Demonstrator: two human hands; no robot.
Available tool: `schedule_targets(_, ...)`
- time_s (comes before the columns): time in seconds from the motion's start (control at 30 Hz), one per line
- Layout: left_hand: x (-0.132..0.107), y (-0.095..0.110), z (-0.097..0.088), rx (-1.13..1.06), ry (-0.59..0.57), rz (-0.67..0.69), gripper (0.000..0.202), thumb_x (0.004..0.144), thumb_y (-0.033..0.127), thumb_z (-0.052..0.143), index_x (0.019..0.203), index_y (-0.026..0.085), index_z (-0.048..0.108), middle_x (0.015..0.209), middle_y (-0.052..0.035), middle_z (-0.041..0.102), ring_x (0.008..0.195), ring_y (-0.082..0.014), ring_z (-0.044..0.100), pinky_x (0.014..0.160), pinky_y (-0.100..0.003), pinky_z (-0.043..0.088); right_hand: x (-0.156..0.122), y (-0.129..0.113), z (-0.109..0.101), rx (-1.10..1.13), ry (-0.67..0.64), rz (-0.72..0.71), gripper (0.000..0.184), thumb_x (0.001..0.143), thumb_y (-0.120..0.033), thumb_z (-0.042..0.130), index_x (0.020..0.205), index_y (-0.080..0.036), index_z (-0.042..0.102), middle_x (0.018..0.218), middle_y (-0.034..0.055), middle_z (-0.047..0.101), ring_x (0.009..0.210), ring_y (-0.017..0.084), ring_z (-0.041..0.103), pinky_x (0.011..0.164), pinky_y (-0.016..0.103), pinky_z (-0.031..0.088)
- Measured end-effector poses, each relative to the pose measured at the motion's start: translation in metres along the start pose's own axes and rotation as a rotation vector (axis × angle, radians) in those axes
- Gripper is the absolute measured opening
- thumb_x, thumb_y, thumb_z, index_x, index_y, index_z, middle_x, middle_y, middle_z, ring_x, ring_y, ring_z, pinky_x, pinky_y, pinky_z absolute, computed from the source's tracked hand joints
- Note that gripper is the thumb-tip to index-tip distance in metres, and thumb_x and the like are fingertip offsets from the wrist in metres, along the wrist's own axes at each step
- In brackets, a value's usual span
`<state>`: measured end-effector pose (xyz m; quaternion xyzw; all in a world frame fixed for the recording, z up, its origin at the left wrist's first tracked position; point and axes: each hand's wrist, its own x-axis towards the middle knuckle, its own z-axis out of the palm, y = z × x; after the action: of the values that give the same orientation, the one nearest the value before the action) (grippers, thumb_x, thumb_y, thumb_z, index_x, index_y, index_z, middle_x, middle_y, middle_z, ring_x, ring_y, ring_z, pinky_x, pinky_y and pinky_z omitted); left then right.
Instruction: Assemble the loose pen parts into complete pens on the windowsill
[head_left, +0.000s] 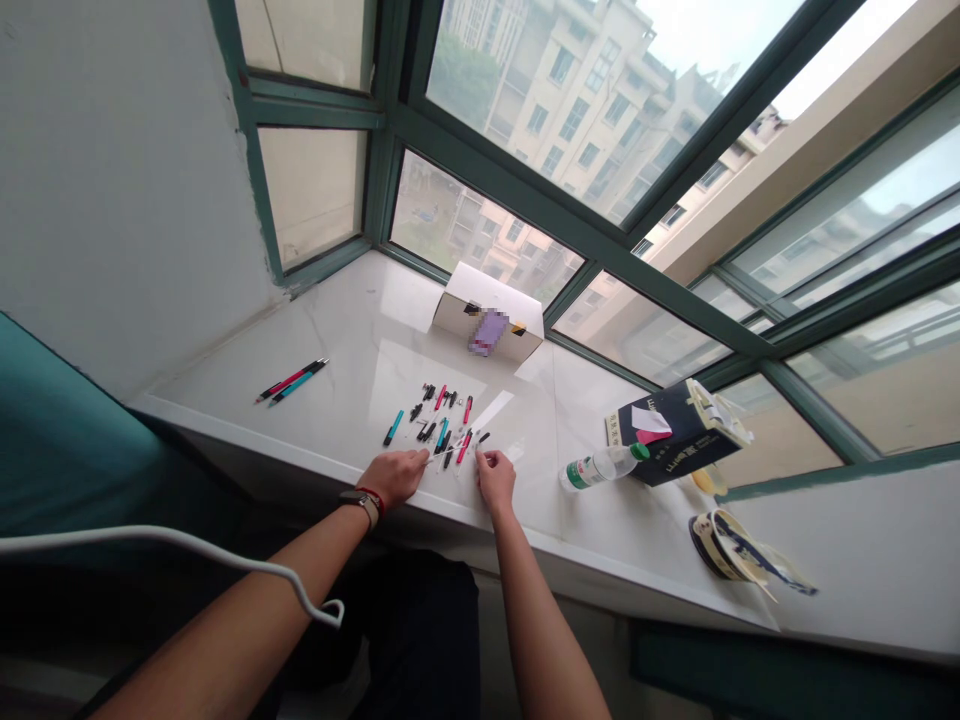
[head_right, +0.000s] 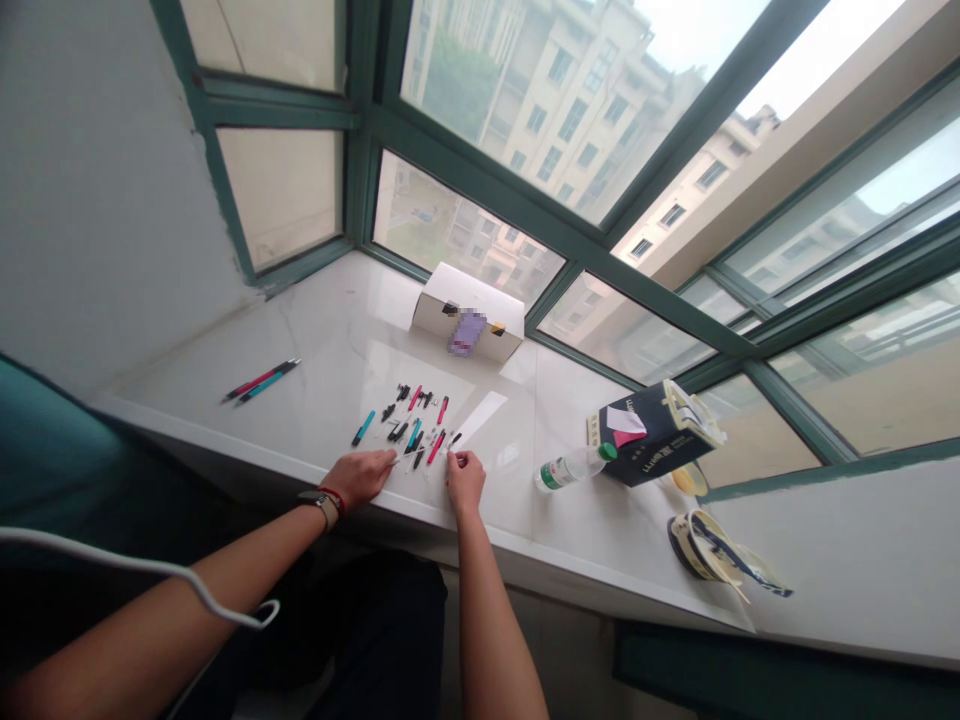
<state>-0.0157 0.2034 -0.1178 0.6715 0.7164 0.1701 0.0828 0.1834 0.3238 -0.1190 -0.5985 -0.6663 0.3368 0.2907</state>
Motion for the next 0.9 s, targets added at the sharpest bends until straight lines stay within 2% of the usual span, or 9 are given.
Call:
schedule_targets(0.13, 0.0, 0.001, 0.0, -0.034, -0.003, -0.009, 0.028, 0.096, 0.032, 0.034, 0.102, 0.024, 0.06, 0.089, -0.0062, 0.069, 0.078, -0.0188, 0.063, 0.067, -0.028, 0.042, -0.024, 0.006, 0.001, 0.068, 0.077, -0.082, 0.035, 0.084, -0.051, 0.052, 0.075, -0.02, 0.064, 0.063, 0.0016, 0.066, 0.057, 0.017, 0.059, 0.06, 0.026, 0.046)
schedule_targets(0.33, 0.0, -0.001, 0.003, -0.055, 0.012, 0.005, 0.029, 0.096, 0.034, 0.034, 0.102, 0.025, 0.061, 0.089, -0.0061, 0.069, 0.077, -0.0192, 0.063, 0.067, -0.029, 0.042, -0.041, -0.01, 0.019, 0.397, -0.165, 0.004, 0.037, 0.078, -0.053, 0.062, 0.087, -0.017, 0.071, 0.065, 0.0007, 0.065, 0.048, 0.012, 0.048, 0.048, 0.024, 0.042)
schedule_targets(0.43, 0.001, -0.002, 0.004, -0.025, 0.023, 0.027, 0.03, 0.097, 0.035, 0.032, 0.102, 0.025, 0.061, 0.089, -0.0063, 0.069, 0.075, -0.0194, 0.063, 0.065, -0.029, 0.04, -0.041, -0.02, 0.028, 0.491, -0.221, 0.036, 0.038, 0.074, -0.049, 0.068, 0.093, -0.017, 0.073, 0.068, 0.001, 0.066, 0.049, 0.012, 0.049, 0.048, 0.024, 0.043)
schedule_targets(0.6, 0.0, -0.003, 0.004, -0.019, 0.017, 0.081, 0.031, 0.097, 0.036, 0.032, 0.103, 0.026, 0.06, 0.088, -0.0056, 0.068, 0.075, -0.0186, 0.063, 0.064, -0.028, 0.04, -0.04, -0.027, 0.036, 0.55, -0.239, 0.006, 0.031, 0.075, -0.048, 0.068, 0.07, -0.017, 0.07, 0.086, 0.0032, 0.071, 0.051, 0.008, 0.048, 0.049, 0.022, 0.043)
schedule_targets(0.67, 0.0, -0.002, 0.004, -0.017, 0.014, 0.096, 0.031, 0.098, 0.036, 0.031, 0.104, 0.026, 0.06, 0.087, -0.0052, 0.068, 0.075, -0.018, 0.063, 0.064, -0.027, 0.04, -0.04, -0.027, 0.037, 0.557, -0.237, 0.022, 0.032, 0.074, -0.048, 0.068, 0.068, -0.017, 0.068, 0.084, 0.0031, 0.071, 0.05, 0.008, 0.048, 0.047, 0.021, 0.041)
schedule_targets(0.77, 0.0, -0.002, 0.004, -0.015, 0.014, 0.092, 0.032, 0.098, 0.037, 0.03, 0.103, 0.026, 0.06, 0.086, -0.0052, 0.067, 0.075, -0.0174, 0.063, 0.066, -0.027, 0.041, -0.038, -0.023, 0.034, 0.619, -0.189, 0.104, 0.034, 0.074, -0.051, 0.068, 0.077, -0.017, 0.066, 0.077, 0.0023, 0.069, 0.051, 0.01, 0.054, 0.042, 0.019, 0.039)
schedule_targets(0.9, 0.0, -0.002, 0.004, -0.013, 0.028, 0.078, 0.032, 0.098, 0.037, 0.031, 0.102, 0.025, 0.06, 0.086, -0.0054, 0.068, 0.075, -0.0178, 0.062, 0.065, -0.027, 0.041, -0.026, -0.014, 0.016, 0.665, -0.054, 0.185, 0.036, 0.076, -0.053, 0.062, 0.084, -0.018, 0.062, 0.091, 0.0049, 0.071, 0.05, 0.009, 0.058, 0.037, 0.018, 0.035)
